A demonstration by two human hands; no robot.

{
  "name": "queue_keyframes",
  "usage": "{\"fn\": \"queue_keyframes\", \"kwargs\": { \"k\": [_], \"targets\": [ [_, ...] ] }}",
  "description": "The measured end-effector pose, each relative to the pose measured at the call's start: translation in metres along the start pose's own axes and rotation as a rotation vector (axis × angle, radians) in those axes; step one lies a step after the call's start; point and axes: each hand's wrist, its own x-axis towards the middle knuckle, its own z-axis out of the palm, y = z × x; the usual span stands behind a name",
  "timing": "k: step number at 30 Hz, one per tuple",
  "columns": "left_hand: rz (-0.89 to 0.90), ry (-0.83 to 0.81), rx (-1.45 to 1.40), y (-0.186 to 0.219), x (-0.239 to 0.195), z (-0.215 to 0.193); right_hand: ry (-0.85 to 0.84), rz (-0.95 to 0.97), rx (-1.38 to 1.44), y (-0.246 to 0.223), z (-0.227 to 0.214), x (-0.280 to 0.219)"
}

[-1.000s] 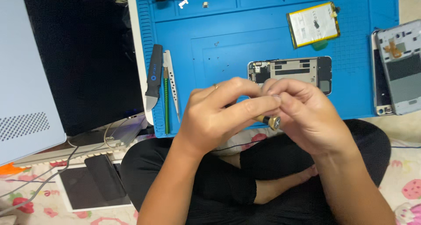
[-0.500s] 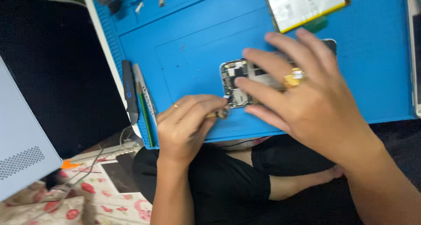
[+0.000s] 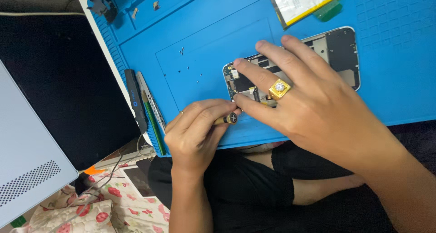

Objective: The person uses a screwdriver to remove screws from a disassembled smartphone placed on a blue mat. They then use their hands to detach and remove the battery from the device.

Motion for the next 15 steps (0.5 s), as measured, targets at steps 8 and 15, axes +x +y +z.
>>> {"fn": "queue_keyframes", "kwargs": {
  "k": [8, 15],
  "targets": [
    [0.008, 0.056, -0.022, -0.001, -0.0022, 0.0005, 0.036, -0.017, -0.019, -0.0004, -0.0009, 0.0028],
    [0.019, 0.054, 0.008, 0.0004, -0.0004, 0.0003, 0.047, -0.003, -0.027, -0.0007, -0.001, 0.003]
  ]
}}
